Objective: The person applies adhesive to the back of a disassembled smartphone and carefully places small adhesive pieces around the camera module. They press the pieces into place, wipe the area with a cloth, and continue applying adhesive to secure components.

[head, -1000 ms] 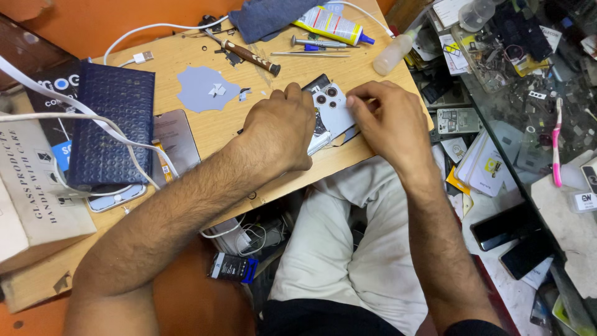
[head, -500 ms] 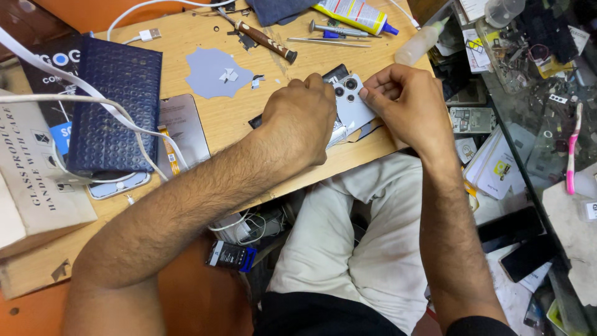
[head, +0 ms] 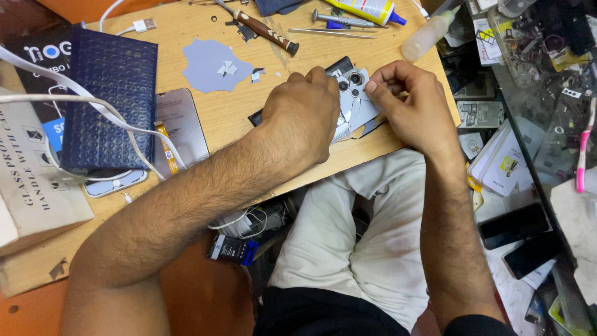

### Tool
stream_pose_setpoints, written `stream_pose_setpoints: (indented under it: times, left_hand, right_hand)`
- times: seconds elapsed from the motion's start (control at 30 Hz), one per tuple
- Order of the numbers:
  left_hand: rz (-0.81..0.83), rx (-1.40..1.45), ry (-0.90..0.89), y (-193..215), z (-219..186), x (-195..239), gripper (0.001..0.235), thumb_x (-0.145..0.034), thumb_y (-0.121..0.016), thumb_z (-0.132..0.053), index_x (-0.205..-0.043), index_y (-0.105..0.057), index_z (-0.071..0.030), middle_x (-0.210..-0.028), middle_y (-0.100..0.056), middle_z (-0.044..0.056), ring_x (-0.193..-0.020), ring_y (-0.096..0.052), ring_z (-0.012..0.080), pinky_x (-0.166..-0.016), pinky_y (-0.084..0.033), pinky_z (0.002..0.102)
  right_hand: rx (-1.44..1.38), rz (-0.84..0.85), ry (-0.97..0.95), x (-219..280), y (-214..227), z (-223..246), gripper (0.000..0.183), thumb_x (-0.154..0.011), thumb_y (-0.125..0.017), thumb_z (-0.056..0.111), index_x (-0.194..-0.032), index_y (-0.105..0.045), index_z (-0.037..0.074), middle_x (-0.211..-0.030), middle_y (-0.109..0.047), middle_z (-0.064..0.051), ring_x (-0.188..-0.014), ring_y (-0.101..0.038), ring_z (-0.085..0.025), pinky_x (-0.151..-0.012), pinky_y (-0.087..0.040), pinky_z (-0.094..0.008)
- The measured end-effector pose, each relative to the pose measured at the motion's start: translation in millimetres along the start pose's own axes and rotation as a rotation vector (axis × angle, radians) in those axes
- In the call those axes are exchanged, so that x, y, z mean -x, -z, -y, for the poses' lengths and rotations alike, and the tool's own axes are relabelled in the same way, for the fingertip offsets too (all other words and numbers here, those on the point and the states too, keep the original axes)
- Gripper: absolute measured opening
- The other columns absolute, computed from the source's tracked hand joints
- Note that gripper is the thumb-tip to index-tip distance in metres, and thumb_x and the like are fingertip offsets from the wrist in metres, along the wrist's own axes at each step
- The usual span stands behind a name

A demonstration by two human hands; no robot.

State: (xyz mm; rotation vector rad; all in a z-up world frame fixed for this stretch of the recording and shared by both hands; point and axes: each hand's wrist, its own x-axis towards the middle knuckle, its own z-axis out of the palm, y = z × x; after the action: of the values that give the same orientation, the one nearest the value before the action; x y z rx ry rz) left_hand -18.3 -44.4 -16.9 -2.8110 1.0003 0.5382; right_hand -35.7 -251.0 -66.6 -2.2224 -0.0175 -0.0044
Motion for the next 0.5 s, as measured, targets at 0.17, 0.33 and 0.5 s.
stream_pose_setpoints:
  times: [0.17, 0.33, 0.5]
  left_hand:
    - [-0.023, 0.012, 0.003, -1, 0, 1, 0.076, -0.074, -0.085, -0.03, -0.127, -0.05, 0.013, -0.118, -0.053, 0.022, -0.105, -0.062, 0.0331, -0.064, -0.062, 0.039]
    - [-0.008, 0.03, 0.013, -1, 0, -2, 0.072, -0.077, -0.083, -0.027, -0.127, -0.05, 0.013, -0.119, -0.053, 0.023, -0.106, -0.062, 0.0336, -0.066, -0.062, 0.039]
    - [-0.029, 0.032, 0.008, -4, 1, -2, 0.073, -0.076, -0.083, -0.027, -0.127, -0.05, 0.013, -0.119, -0.052, 0.023, -0.107, -0.061, 0.0339, -0.069, -0.062, 0.039]
  right_hand:
    - [-0.057, -0.048, 0.022, 2, -6, 3, 0.02, -0.1, -0.077, 0.019, -0.104, -0.071, 0.001, -0.09, -0.072, -0.001, -0.081, -0.066, -0.006, -0.072, -0.053, -0.021]
    - [0.006, -0.064, 0.181, 5, -4, 16, 0.019, -0.096, -0.084, 0.013, -0.1, -0.072, -0.002, -0.104, -0.064, -0.007, -0.087, -0.067, -0.01, -0.074, -0.058, -0.023]
    - [0.05, -0.124, 0.146, 10, -10, 25, 0.015, -0.098, -0.083, 0.007, -0.101, -0.072, -0.002, -0.1, -0.069, -0.005, -0.087, -0.071, -0.01, -0.074, -0.058, -0.024]
